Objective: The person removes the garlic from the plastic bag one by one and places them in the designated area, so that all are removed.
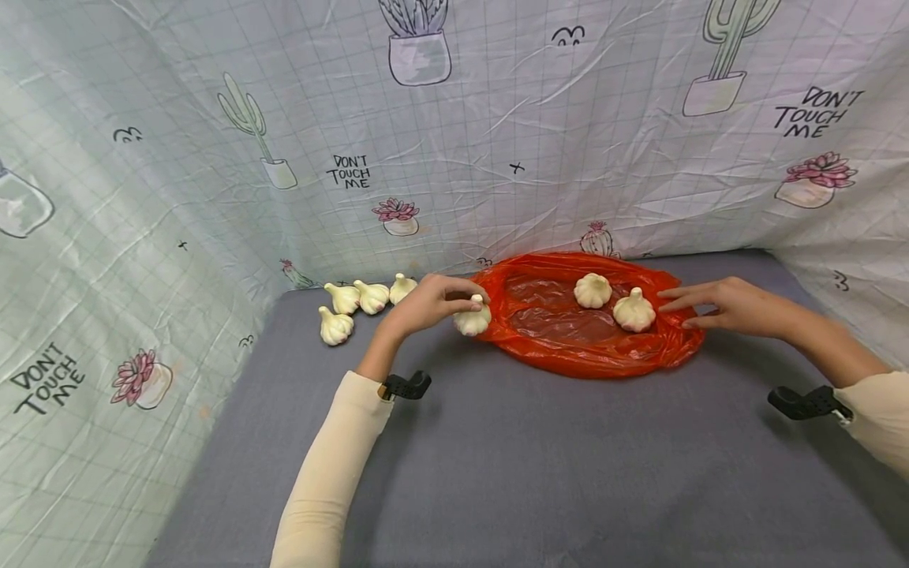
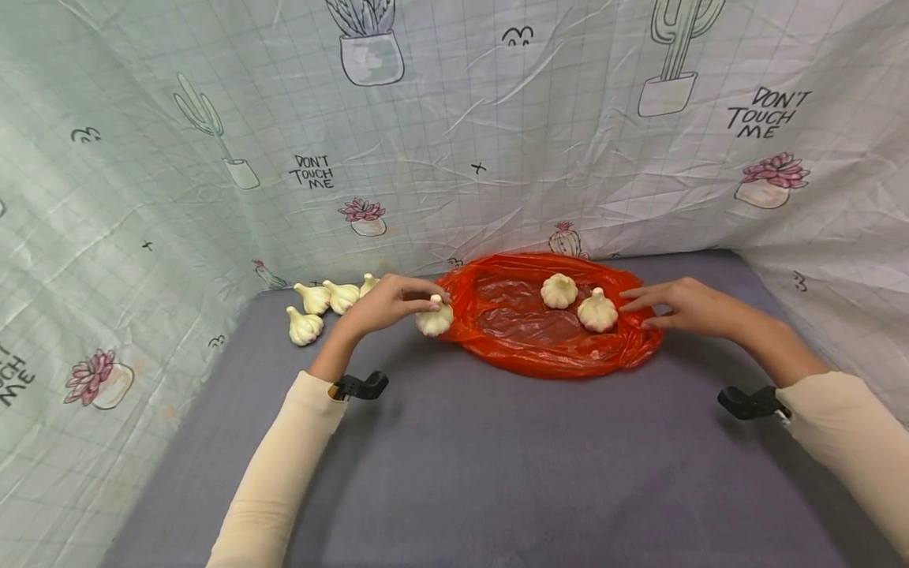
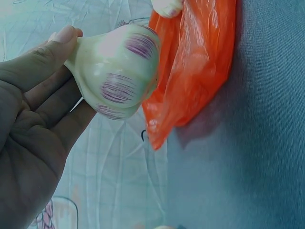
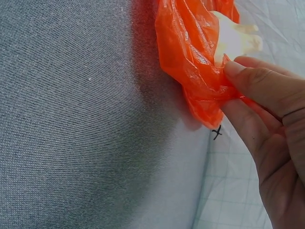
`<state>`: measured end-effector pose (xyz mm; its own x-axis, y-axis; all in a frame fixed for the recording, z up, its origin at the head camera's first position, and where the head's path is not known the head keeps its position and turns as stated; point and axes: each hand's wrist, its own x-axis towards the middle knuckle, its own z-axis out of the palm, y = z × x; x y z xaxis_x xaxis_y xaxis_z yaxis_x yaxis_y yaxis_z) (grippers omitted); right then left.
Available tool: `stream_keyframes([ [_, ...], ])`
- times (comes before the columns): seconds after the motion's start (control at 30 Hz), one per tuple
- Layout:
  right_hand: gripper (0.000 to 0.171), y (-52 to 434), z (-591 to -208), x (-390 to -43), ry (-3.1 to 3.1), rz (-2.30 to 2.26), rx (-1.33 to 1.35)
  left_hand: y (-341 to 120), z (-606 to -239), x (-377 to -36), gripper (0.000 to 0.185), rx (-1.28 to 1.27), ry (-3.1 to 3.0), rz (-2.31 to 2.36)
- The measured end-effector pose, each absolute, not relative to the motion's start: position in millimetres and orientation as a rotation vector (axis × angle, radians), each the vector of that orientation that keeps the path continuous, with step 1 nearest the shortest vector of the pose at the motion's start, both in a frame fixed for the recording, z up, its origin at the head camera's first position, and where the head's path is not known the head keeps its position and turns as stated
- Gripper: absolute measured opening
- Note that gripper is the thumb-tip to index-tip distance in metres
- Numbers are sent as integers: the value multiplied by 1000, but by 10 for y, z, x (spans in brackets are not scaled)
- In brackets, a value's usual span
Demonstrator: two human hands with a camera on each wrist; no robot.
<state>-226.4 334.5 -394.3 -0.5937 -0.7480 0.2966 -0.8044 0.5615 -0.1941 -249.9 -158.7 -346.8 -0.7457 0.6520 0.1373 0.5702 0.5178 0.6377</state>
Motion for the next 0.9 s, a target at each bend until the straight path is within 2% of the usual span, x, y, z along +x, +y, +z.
stream_keyframes([
  [0.9, 45, 3393, -3962, -2269, -2641, 422, 1251, -2137, -3566, -2405, 17, 983, 2676, 1086],
])
